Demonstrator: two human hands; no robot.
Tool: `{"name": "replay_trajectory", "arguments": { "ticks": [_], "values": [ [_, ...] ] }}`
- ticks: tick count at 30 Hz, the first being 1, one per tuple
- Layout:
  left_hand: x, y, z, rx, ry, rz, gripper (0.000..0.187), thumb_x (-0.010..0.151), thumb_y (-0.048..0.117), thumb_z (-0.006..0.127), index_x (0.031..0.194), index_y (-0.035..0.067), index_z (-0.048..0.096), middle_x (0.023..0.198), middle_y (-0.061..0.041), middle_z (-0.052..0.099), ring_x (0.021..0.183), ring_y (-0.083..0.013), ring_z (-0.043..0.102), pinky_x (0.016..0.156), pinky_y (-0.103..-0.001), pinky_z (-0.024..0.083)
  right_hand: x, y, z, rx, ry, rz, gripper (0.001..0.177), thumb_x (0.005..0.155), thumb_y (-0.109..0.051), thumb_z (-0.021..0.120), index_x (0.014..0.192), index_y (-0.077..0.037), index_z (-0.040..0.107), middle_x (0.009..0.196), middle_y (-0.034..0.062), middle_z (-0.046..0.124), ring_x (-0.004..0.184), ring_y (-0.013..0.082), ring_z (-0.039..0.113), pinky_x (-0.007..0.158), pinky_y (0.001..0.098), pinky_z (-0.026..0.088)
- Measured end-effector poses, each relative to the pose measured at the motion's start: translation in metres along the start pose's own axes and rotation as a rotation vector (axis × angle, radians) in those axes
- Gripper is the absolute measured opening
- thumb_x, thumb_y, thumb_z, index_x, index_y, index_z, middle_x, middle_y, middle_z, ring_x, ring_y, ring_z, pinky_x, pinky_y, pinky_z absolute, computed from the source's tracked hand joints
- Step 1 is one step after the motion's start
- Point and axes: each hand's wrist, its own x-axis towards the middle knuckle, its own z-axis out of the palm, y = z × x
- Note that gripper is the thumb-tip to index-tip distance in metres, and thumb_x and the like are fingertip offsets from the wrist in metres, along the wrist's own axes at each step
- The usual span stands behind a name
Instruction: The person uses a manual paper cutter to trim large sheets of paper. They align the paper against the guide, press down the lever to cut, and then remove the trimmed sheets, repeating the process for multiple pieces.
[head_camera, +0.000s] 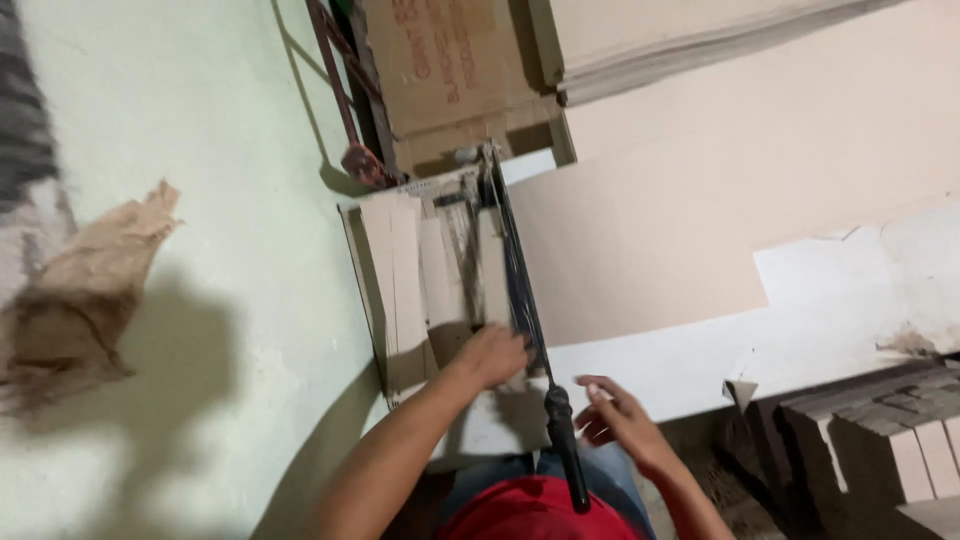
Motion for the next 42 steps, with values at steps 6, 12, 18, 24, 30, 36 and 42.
{"name": "replay_trajectory", "arguments": {
  "ticks": [6, 12, 18, 24, 30, 36, 42],
  "values": [
    [-0.078, -0.039, -0.006, 0.115, -0.413, -0.278, 0.023, 0.099, 0.015, 0.061, 0.094, 0.027, 0.080, 0.100, 0.003, 0.074, 0.097, -0.0281, 0.070, 0.085, -0.051, 0.052, 0.090, 0.062, -0.055, 0.136, 0.369, -0.003, 0.040, 0.098, -0.037, 0.062, 0.120, -0.004, 0.067, 0.087, 0.0248, 0.074, 0.073, 0.0334, 0.070, 0.063, 0.0388, 0.053],
    [-0.128, -0.043, -0.106, 0.014, -0.017, -0.728, 0.059, 0.100, 0.053, 0.055, 0.153, 0.028, 0.046, 0.157, -0.009, 0.044, 0.142, -0.0325, 0.043, 0.113, -0.055, 0.034, 0.103, 0.023, -0.063, 0.489, 0.481, -0.069, 0.100, 0.100, -0.048, 0.065, 0.164, -0.005, 0.002, 0.156, 0.0392, 0.031, 0.138, 0.0567, 0.043, 0.113, 0.0714, 0.032],
    [-0.091, -0.077, -0.071, -0.818, 0.445, -1.479, 0.099, 0.100, 0.029, 0.068, 0.167, 0.021, -0.005, 0.164, -0.028, 0.019, 0.145, -0.0487, 0.037, 0.108, -0.067, 0.045, 0.154, 0.094, -0.105, 0.766, 0.445, -0.275, 0.034, 0.107, -0.026, 0.064, 0.108, -0.011, 0.034, 0.086, -0.0010, 0.045, 0.057, 0.0210, 0.059, 0.055, 0.0300, 0.052],
    [-0.105, -0.066, -0.092, -0.771, 0.435, -1.447, 0.084, 0.103, 0.030, 0.061, 0.167, 0.022, 0.009, 0.162, -0.025, 0.030, 0.137, -0.0470, 0.050, 0.098, -0.066, 0.052, 0.116, 0.095, -0.072, 0.570, 0.380, -0.148, 0.034, 0.101, -0.021, 0.071, 0.110, 0.000, 0.046, 0.088, 0.0298, 0.068, 0.068, 0.0319, 0.072, 0.069, 0.0409, 0.061],
    [-0.062, -0.037, -0.126, -0.346, 0.329, -1.098, 0.077, 0.098, 0.038, 0.067, 0.164, 0.029, 0.028, 0.161, -0.020, 0.033, 0.151, -0.0453, 0.025, 0.119, -0.066, 0.024, 0.148, 0.074, -0.067, 0.426, 0.396, -0.156, 0.047, 0.106, -0.025, 0.065, 0.131, 0.011, 0.048, 0.113, 0.0273, 0.063, 0.108, 0.0463, 0.068, 0.095, 0.0625, 0.055],
    [0.020, -0.020, -0.085, -0.719, 0.059, -0.926, 0.112, 0.088, 0.050, 0.075, 0.167, 0.026, -0.001, 0.171, -0.025, -0.010, 0.156, -0.0495, -0.011, 0.116, -0.077, -0.001, 0.138, 0.038, -0.060, 0.395, 0.412, -0.095, 0.058, 0.104, -0.032, 0.068, 0.124, 0.017, 0.046, 0.111, 0.0270, 0.065, 0.106, 0.0412, 0.069, 0.094, 0.0588, 0.057],
    [0.044, -0.025, -0.075, -0.620, -0.153, -1.007, 0.108, 0.092, 0.026, 0.076, 0.165, 0.006, -0.001, 0.165, -0.028, -0.029, 0.152, -0.0506, -0.025, 0.108, -0.081, 0.021, 0.105, -0.001, -0.027, -0.738, 0.253, -0.039, 0.038, 0.100, -0.044, 0.052, 0.104, -0.013, 0.075, 0.066, 0.0054, 0.078, 0.055, 0.0219, 0.076, 0.066, 0.0374, 0.060]
  ]
}}
